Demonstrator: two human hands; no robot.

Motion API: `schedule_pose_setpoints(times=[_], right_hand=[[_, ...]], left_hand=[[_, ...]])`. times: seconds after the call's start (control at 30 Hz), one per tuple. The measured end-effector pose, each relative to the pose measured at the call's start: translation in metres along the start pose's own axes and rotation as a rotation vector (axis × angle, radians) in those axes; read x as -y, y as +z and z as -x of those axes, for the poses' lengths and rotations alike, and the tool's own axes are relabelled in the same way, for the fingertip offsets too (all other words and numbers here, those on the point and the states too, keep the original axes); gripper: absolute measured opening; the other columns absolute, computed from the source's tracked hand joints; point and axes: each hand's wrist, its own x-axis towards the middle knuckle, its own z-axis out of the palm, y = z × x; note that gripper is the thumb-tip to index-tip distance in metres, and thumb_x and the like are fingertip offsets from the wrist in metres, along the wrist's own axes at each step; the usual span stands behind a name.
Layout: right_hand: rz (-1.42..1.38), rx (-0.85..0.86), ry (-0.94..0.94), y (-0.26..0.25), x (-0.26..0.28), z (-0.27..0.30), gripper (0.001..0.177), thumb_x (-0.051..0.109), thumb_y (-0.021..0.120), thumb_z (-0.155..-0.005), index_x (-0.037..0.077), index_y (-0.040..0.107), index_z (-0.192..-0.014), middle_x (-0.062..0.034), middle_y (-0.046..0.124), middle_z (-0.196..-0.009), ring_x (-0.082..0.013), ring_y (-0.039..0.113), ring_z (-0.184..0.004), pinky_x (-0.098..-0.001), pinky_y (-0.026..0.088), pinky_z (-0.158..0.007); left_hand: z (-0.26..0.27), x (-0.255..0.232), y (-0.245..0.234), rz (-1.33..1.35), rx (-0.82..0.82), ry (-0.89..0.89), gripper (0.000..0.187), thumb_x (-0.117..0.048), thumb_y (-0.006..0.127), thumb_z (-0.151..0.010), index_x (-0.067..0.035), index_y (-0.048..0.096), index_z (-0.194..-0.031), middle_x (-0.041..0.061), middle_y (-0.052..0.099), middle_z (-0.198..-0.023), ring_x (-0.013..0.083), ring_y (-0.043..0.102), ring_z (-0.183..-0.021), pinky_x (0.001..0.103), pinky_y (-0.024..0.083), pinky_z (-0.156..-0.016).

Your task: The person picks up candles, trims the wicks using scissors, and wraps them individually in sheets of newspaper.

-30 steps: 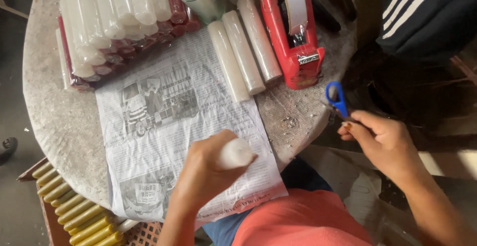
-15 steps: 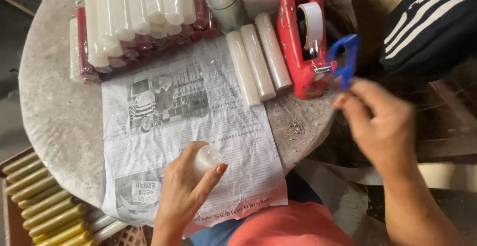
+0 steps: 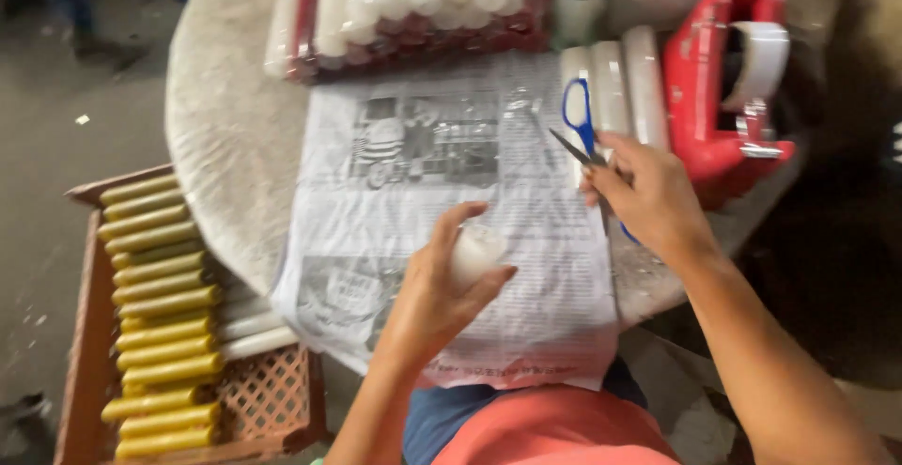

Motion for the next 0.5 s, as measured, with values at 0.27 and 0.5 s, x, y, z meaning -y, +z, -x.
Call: schedule_pose_setpoints(times=[0.27,0.5], right_hand=[[0.359,0.013,-0.257,0.083,-0.061,-0.172,0.057,0.019,0.07,-0.093,0.012,0.057,-0.147,-0.0069,0.073,-0.095,-0.0273,0.071,-0.094,-0.0483,0.054,-0.086],[0.441,-0.185,-0.795,0.079,0.019,-0.076,0.04,0.008,0.069,-0.102,-0.007,0.063,-0.139,-0.0304,0.068,-0.124,-0.0459,0.061,-0.122,-0.0526,0.046,-0.106]], left_hand=[[0.028,0.022,-0.006,-0.019,-0.168,0.12,0.065,-0.02,0.082,-0.08,-0.016,0.054,-0.138,0.017,0.077,-0.108,0.0406,0.076,-0.098,0.05,0.058,-0.088],[0.03,0.037,-0.008,-0.042,-0.203,0.008,0.054,-0.024,0.083,-0.078,-0.015,0.062,-0.126,0.021,0.078,-0.097,0.0459,0.076,-0.094,0.059,0.058,-0.084]])
